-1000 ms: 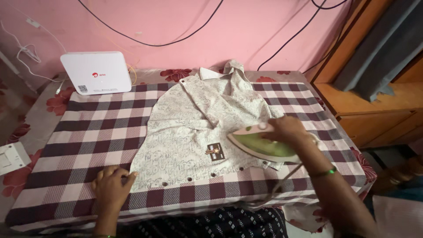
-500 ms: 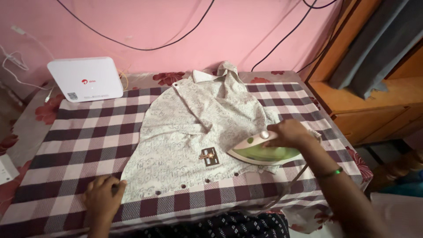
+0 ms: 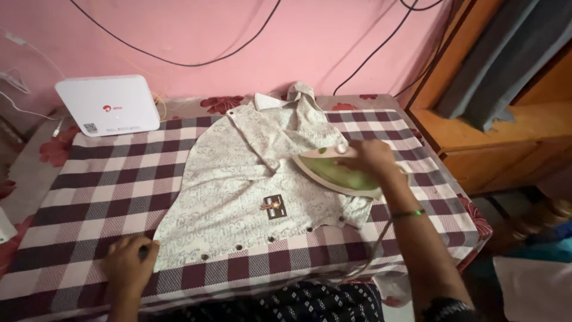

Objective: The person irons a white patterned shirt on a checkered tablecloth. They repeatedly smooth the fabric, move the iron across the front, back, and sleeves, and flip the shirt to iron both sides.

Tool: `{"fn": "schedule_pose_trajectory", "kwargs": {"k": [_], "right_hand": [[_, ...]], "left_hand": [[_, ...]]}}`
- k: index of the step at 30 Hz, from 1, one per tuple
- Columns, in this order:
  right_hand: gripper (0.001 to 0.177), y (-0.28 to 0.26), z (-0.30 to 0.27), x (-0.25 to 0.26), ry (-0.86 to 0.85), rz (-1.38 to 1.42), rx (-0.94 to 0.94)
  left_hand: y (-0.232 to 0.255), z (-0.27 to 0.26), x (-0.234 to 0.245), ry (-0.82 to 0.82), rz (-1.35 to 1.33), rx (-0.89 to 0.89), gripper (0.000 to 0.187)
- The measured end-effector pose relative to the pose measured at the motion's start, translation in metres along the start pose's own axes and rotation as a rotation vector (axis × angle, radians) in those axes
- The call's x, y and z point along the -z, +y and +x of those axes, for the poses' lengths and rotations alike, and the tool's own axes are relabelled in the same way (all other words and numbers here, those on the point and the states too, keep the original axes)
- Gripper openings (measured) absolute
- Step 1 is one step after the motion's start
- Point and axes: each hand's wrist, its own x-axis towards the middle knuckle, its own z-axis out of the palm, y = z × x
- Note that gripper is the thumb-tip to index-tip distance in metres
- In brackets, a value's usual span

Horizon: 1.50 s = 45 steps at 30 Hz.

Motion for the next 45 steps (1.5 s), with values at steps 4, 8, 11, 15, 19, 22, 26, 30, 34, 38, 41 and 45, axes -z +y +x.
{"fn": "schedule_pose_trajectory", "kwargs": {"k": [4, 8, 11, 15, 19, 22, 26, 30, 34, 38, 41, 45], "right_hand": [[0.062, 0.039, -0.016, 0.010, 0.168, -0.028, 0.003], [0.060, 0.046, -0.034, 0.016, 0.199, -0.066, 0.039], [0.057, 0.022, -0.036, 0.013, 0.082, -0.055, 0.103], [0.063, -0.014, -0.033, 0.003, 0.069, -0.134, 0.303], [0.063, -0.050, -0.020, -0.008, 0.111, -0.094, 0.367], [0.064, -0.075, -0.006, -0.007, 0.067, -0.093, 0.366], [0.061, -0.097, 0.001, -0.005, 0.040, -0.079, 0.466], [0.061, -0.113, 0.006, -0.002, 0.002, -0.069, 0.413], [0.063, -0.117, 0.005, -0.002, -0.010, -0.095, 0.386], [0.054, -0.094, -0.007, 0.001, -0.185, -0.055, 0.314], [0.051, -0.064, -0.015, 0.002, -0.213, -0.108, 0.329], [0.054, -0.034, -0.013, -0.003, -0.162, -0.162, 0.457]], "left_hand": [[0.007, 0.006, 0.004, -0.020, 0.105, 0.002, 0.038], [0.019, 0.004, 0.014, -0.041, 0.116, 0.018, 0.045], [0.030, 0.006, 0.027, -0.056, 0.122, 0.031, 0.044], [0.035, 0.007, 0.030, -0.043, 0.166, 0.024, 0.040], [0.023, 0.008, 0.018, -0.001, 0.013, 0.001, 0.034], [0.019, 0.008, 0.017, 0.035, 0.017, -0.027, 0.030], [0.026, 0.007, 0.023, 0.010, 0.063, 0.021, 0.029], [0.035, 0.007, 0.029, 0.068, 0.077, -0.005, 0.030], [0.040, 0.003, 0.035, 0.051, 0.046, 0.004, 0.027], [0.038, 0.004, 0.029, 0.073, 0.033, -0.005, 0.023], [0.030, 0.004, 0.023, 0.080, 0.046, -0.016, 0.023], [0.018, 0.006, 0.013, 0.070, -0.021, -0.031, 0.024]]}}
